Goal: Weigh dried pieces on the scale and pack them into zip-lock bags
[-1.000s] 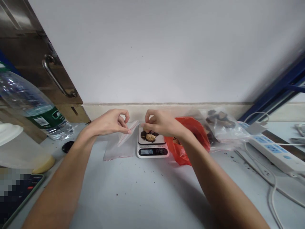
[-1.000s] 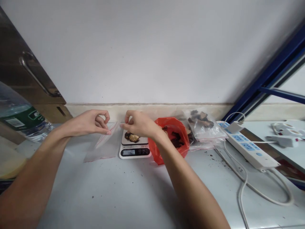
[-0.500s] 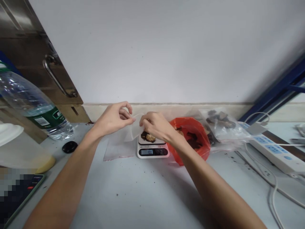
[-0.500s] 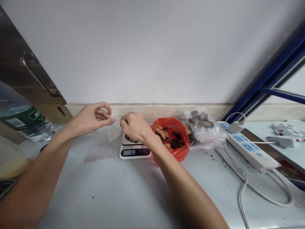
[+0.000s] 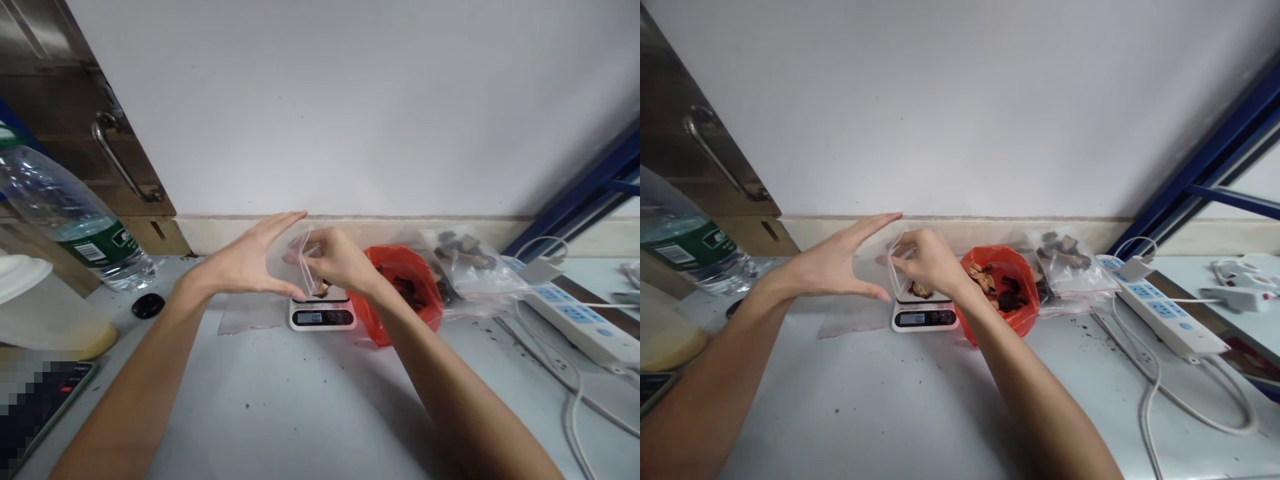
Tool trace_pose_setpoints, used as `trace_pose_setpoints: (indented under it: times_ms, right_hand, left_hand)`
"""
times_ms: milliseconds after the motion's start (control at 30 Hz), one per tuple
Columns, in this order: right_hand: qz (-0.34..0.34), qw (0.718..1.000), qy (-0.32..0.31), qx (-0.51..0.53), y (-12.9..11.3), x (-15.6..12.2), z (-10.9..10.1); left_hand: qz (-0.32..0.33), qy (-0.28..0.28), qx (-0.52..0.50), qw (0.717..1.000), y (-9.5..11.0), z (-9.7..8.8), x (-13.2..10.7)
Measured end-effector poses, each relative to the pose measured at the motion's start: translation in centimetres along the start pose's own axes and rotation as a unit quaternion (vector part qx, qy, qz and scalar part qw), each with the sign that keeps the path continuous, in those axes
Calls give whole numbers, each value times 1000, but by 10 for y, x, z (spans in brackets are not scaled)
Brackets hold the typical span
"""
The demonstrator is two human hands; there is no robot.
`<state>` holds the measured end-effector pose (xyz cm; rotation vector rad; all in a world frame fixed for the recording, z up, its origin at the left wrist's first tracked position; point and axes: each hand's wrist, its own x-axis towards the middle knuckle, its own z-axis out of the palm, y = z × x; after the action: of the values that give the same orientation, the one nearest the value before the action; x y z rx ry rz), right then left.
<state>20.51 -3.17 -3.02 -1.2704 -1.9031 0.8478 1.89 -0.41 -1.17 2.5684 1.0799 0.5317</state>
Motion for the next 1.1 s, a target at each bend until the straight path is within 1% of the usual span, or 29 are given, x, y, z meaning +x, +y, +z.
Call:
trace_pose_setpoints:
  times_ms: [67, 167, 200, 233, 333, 367, 400, 433, 500, 567, 600, 633, 700, 767, 800, 933, 1033, 1100]
  right_hand:
    - [-8, 1000, 1, -4, 0, 0, -1]
    - [-19, 999, 11, -44, 3, 1, 0]
    - [-24, 998, 4, -58, 5, 1, 0]
    - [-30, 997, -13, -67, 6, 1, 0]
    - [-36, 991, -106, -69, 7, 1, -3]
    - [-36, 989, -126, -65, 7, 1, -5]
    - [-32, 989, -130, -63, 7, 1, -8]
    - [-22, 991, -117, -66, 7, 1, -11]
    - [12, 993, -56, -103, 9, 2, -16]
    - [62, 984, -8, -169, 13, 2, -21]
    - [85, 976, -4, -202, 16, 1, -23]
    - [107, 968, -15, -228, 18, 1, -23]
    - [141, 954, -62, -255, 22, 0, -22]
    - [157, 945, -99, -271, 25, 1, -17]
    - [157, 941, -107, -281, 26, 1, -13]
    - [143, 933, -107, -313, 31, 6, -2]
    - [146, 936, -119, -299, 32, 9, -2]
    - [167, 936, -126, -282, 32, 9, -4]
  left_hand:
    - [-16, -43, -3, 999, 0, 3, 0]
    - [-17, -60, 7, 998, -1, 7, 1]
    - [-15, -63, 13, 998, -2, 7, 1]
    - [-13, -62, 19, 998, -3, 8, 1]
    - [-21, -57, 35, 998, -7, 8, 2]
    - [-26, -55, 41, 997, -8, 8, 3]
    - [-32, -55, 48, 997, -10, 7, 2]
    - [-39, -55, 55, 996, -12, 5, 2]
    - [-58, -61, 62, 995, -15, 1, 0]
    - [-79, -77, 62, 992, -19, -2, -2]
    - [-87, -88, 62, 990, -21, -3, -2]
    - [-95, -100, 62, 989, -23, -4, -3]
    - [-103, -123, 60, 985, -26, -3, -3]
    - [-99, -149, 49, 983, -27, 0, -1]
    - [-93, -158, 42, 982, -27, 1, -1]
    - [-79, -169, 28, 982, -27, 7, 2]
    - [-63, -180, 18, 982, -27, 10, 3]
    - [-52, -182, 8, 982, -27, 13, 4]
